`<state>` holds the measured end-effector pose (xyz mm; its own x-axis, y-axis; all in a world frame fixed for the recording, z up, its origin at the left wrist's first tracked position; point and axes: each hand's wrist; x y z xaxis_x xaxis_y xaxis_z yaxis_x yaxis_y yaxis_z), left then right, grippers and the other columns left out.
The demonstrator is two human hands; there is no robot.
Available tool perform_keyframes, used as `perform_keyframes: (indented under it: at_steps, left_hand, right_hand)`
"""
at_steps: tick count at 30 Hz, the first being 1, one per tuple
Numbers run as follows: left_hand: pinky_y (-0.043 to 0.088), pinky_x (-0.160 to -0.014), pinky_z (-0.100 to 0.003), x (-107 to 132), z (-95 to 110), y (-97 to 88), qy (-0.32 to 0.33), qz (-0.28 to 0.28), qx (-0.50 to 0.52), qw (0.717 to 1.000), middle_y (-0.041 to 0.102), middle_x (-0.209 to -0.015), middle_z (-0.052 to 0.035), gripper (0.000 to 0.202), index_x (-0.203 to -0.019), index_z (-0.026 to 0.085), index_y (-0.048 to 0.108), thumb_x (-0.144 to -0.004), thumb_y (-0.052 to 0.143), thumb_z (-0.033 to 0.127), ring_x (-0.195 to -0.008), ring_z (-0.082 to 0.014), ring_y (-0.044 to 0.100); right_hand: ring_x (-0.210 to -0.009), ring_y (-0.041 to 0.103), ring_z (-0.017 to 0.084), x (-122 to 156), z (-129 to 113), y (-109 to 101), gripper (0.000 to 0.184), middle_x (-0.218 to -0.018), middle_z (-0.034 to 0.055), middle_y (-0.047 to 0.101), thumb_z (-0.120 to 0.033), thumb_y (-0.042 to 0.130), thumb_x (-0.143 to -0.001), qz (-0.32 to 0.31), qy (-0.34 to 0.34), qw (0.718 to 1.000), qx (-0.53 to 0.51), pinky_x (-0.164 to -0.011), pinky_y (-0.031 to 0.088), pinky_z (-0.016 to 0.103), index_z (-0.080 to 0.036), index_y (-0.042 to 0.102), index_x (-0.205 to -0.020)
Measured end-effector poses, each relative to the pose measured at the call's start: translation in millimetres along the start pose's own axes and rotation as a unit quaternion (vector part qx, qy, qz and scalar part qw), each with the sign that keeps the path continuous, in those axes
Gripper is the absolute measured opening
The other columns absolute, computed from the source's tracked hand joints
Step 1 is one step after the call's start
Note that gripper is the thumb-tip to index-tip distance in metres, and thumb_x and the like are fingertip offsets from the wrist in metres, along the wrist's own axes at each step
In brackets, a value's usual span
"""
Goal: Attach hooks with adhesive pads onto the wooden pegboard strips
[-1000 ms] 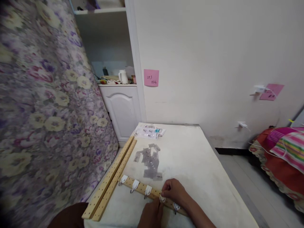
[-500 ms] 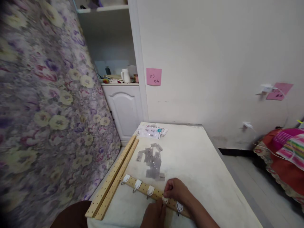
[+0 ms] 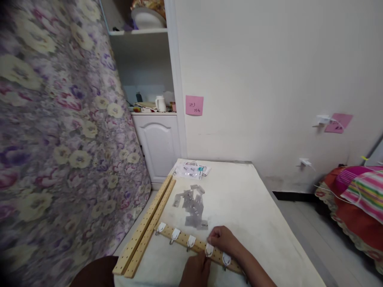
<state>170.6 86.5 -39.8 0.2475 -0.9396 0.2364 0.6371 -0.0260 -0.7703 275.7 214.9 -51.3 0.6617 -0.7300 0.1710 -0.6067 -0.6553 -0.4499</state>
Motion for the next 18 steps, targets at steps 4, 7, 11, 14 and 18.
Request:
perform_keyframes:
  at_steps: [4, 7, 11, 14, 18]
  left_hand:
    - [0.041, -0.078, -0.032, -3, -6, 5.0, 0.011, 0.008, -0.026, 1.000, 0.069, -0.099, -0.0154, 0.034, -0.098, 0.012, 0.062, -0.086, 0.033, 0.025, -0.094, -0.0246, 0.062]
    - [0.042, -0.078, -0.033, -5, -9, 7.0, 0.009, -0.001, -0.036, 0.999, 0.069, -0.099, -0.0172, 0.033, -0.100, 0.010, 0.061, -0.083, 0.035, 0.022, -0.094, -0.0262, 0.063]
    - [0.043, -0.079, -0.032, -1, -10, 0.7, 0.004, -0.017, -0.052, 0.999, 0.069, -0.100, -0.0152, 0.032, -0.103, 0.012, 0.061, -0.082, 0.038, 0.021, -0.096, -0.0245, 0.063]
    - [0.044, -0.081, -0.032, 4, -11, -8.4, -0.013, -0.052, -0.079, 0.995, 0.069, -0.103, -0.0155, 0.034, -0.105, 0.011, 0.060, -0.082, 0.038, 0.023, -0.098, -0.0249, 0.062]
    - [0.045, -0.083, -0.033, 9, -16, -16.2, -0.021, -0.105, -0.095, 0.990, 0.069, -0.104, -0.0155, 0.033, -0.105, 0.011, 0.061, -0.080, 0.043, 0.023, -0.099, -0.0265, 0.062]
  right_hand:
    - [-0.056, 0.050, 0.010, 2, -9, 0, 0.011, -0.059, -0.0016, 0.060, -0.020, 0.056, -0.067, 0.039, -0.004, 0.997, 0.063, -0.053, 0.033, 0.020, -0.015, 0.064, -0.068]
    - [-0.063, 0.053, 0.014, 2, -18, 8, 0.011, -0.068, 0.0007, 0.063, -0.023, 0.062, -0.060, 0.059, -0.007, 0.992, 0.115, -0.057, 0.034, 0.023, -0.017, 0.065, -0.070]
    - [-0.077, 0.057, 0.022, 2, -40, 23, 0.019, -0.081, 0.0057, 0.066, -0.028, 0.067, -0.055, 0.066, -0.006, 0.968, 0.242, -0.064, 0.036, 0.029, -0.020, 0.066, -0.073]
    - [-0.080, 0.060, 0.026, 3, -56, 33, 0.023, -0.084, 0.0072, 0.068, -0.036, 0.066, -0.058, 0.042, 0.002, 0.941, 0.337, -0.067, 0.039, 0.032, -0.022, 0.066, -0.076]
    - [-0.082, 0.064, 0.029, 1, -65, 42, 0.036, -0.090, 0.0075, 0.068, -0.037, 0.068, -0.053, 0.021, -0.004, 0.914, 0.406, -0.070, 0.044, 0.036, -0.022, 0.065, -0.085]
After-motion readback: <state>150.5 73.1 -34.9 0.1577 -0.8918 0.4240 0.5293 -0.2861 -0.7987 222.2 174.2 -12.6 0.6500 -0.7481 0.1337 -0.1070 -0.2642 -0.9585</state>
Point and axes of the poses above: each hand's wrist, its own x-axis away from the middle knuckle, its own y-axis out of the palm, z = x × y
